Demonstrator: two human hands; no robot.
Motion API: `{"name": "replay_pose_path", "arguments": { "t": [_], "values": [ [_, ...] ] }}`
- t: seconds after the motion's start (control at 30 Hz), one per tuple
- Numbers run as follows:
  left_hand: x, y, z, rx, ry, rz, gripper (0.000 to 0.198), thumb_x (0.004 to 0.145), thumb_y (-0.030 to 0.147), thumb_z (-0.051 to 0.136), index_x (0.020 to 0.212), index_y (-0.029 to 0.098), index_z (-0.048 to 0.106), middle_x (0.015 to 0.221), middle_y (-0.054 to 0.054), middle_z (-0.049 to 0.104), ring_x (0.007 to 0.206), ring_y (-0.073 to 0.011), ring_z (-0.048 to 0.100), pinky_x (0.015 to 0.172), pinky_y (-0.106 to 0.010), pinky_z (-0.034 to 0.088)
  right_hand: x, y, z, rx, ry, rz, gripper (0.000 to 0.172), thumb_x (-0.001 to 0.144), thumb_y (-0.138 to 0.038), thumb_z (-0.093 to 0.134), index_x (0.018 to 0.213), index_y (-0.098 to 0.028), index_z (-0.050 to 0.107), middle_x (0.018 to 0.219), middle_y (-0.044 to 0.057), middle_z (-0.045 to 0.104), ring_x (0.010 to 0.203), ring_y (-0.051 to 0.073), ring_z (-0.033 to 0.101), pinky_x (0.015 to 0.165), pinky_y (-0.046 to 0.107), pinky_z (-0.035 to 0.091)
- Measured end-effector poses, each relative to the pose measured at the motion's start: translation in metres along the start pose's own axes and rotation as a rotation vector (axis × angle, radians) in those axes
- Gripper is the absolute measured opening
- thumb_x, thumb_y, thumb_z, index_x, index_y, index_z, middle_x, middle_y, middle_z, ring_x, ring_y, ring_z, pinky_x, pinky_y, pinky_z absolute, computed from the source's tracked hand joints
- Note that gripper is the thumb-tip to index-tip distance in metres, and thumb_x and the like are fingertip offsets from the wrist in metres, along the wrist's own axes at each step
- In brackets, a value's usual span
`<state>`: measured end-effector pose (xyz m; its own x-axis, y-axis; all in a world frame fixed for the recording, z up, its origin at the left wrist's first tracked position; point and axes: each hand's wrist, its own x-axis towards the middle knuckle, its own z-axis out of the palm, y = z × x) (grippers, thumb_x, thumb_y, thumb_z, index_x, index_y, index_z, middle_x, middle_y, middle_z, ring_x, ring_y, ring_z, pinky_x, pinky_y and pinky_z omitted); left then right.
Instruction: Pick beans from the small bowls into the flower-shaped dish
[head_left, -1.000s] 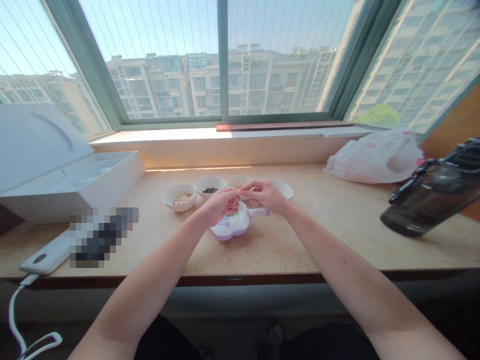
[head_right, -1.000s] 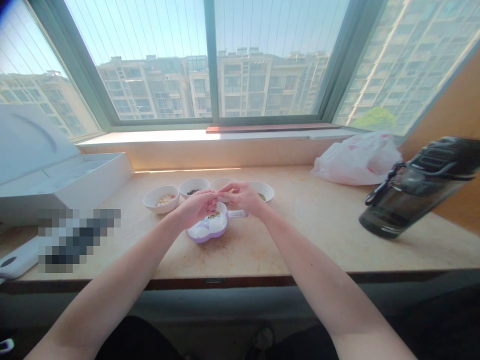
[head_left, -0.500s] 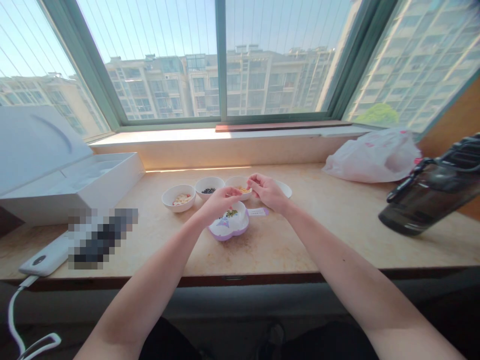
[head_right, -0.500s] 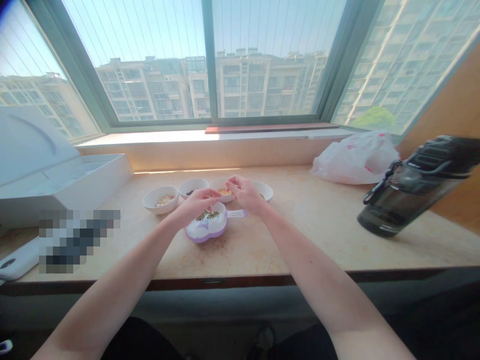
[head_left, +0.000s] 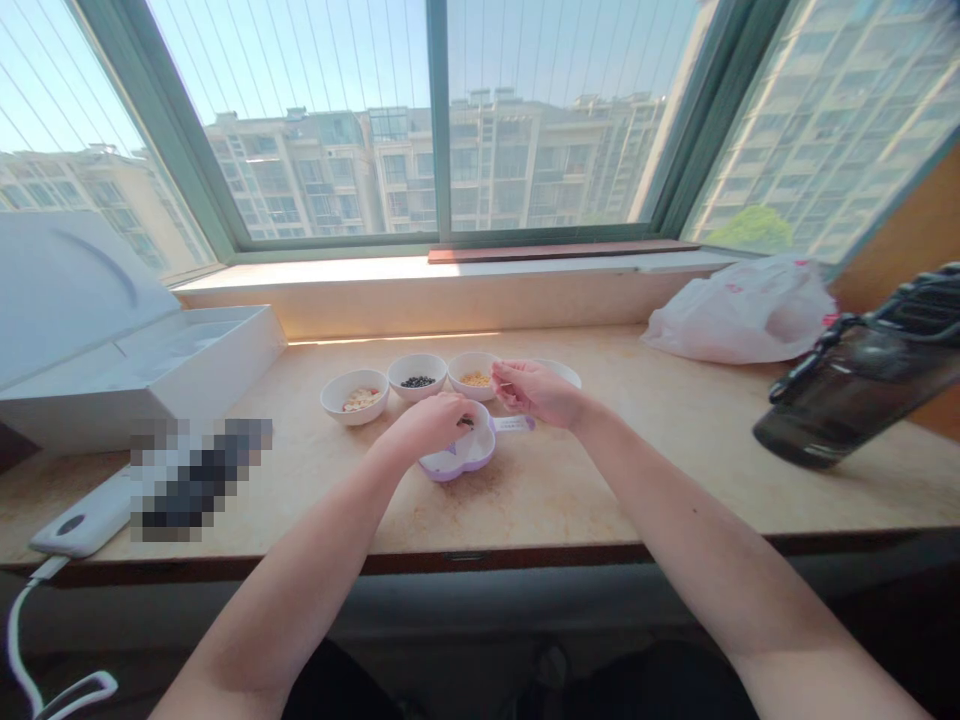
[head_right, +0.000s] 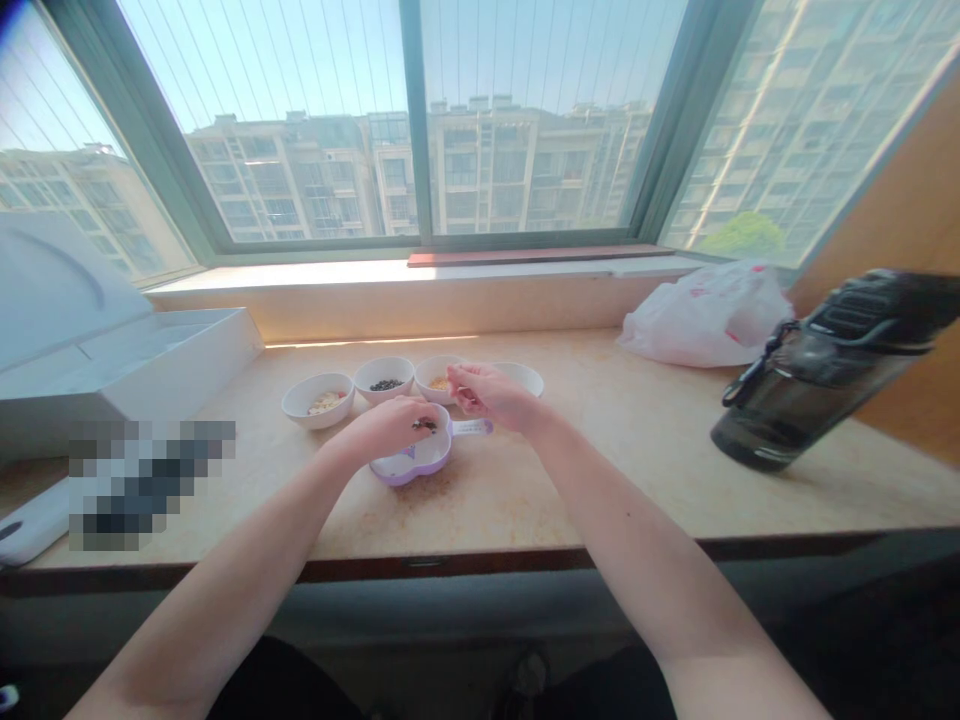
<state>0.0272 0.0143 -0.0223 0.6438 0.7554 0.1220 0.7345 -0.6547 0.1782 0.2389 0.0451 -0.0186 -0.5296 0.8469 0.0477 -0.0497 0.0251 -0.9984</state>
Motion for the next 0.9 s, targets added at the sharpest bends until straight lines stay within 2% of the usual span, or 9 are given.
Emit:
{"name": "replay_pose_path", "arguments": {
  "t": [0.13, 0.3, 0.57, 0.77, 0.9],
  "values": [
    [0.004, 0.003, 0.006, 0.025, -0.004, -0.005, 0.018, 0.087, 0.017, 0.055, 0.085, 0.019, 0.073, 0.093, -0.006, 0.075, 0.087, -0.0218, 0.067, 0.078, -0.029, 0.048, 0.001, -0.001, 0.001, 0.006, 0.011, -0.003, 0.048, 0.078, -0.063, 0.075, 0.075, -0.019, 0.056, 0.066, -0.003, 0.048, 0.055, 0.009, 0.034, 0.048, 0.025, 0.022],
    [0.006, 0.002, 0.012, 0.02, -0.006, -0.033, 0.022, 0.086, 0.012, 0.05, 0.081, 0.018, 0.071, 0.087, -0.008, 0.074, 0.081, -0.0223, 0.067, 0.074, -0.03, 0.047, 0.0, -0.001, 0.004, 0.008, 0.014, -0.017, 0.05, 0.077, -0.065, 0.076, 0.074, -0.019, 0.057, 0.067, -0.002, 0.051, 0.056, 0.009, 0.035, 0.049, 0.024, 0.024],
    [0.002, -0.001, 0.017, 0.013, 0.013, 0.029, 0.015, 0.087, 0.01, 0.048, 0.08, 0.02, 0.058, 0.083, -0.007, 0.068, 0.082, -0.0239, 0.063, 0.078, -0.033, 0.045, 0.0, -0.002, 0.007, 0.014, 0.02, 0.01, 0.053, 0.073, -0.067, 0.078, 0.073, -0.018, 0.058, 0.066, -0.002, 0.053, 0.056, 0.008, 0.037, 0.05, 0.023, 0.027],
    [0.002, -0.006, 0.02, -0.104, 0.044, -0.001, 0.014, 0.085, 0.007, 0.049, 0.087, 0.02, 0.055, 0.084, -0.006, 0.063, 0.079, -0.023, 0.058, 0.077, -0.034, 0.041, -0.002, -0.003, 0.008, 0.009, 0.012, 0.016, 0.051, 0.076, -0.067, 0.075, 0.073, -0.019, 0.058, 0.067, -0.002, 0.053, 0.056, 0.009, 0.037, 0.05, 0.023, 0.028],
    [0.002, -0.003, 0.014, -0.338, 0.169, -0.063, 0.015, 0.088, 0.008, 0.046, 0.09, 0.02, 0.054, 0.084, -0.003, 0.058, 0.073, -0.0184, 0.051, 0.07, -0.031, 0.037, -0.001, -0.001, 0.007, -0.009, 0.012, 0.003, 0.051, 0.078, -0.068, 0.071, 0.073, -0.019, 0.057, 0.068, -0.002, 0.052, 0.055, 0.009, 0.037, 0.049, 0.023, 0.027]
  ]
}}
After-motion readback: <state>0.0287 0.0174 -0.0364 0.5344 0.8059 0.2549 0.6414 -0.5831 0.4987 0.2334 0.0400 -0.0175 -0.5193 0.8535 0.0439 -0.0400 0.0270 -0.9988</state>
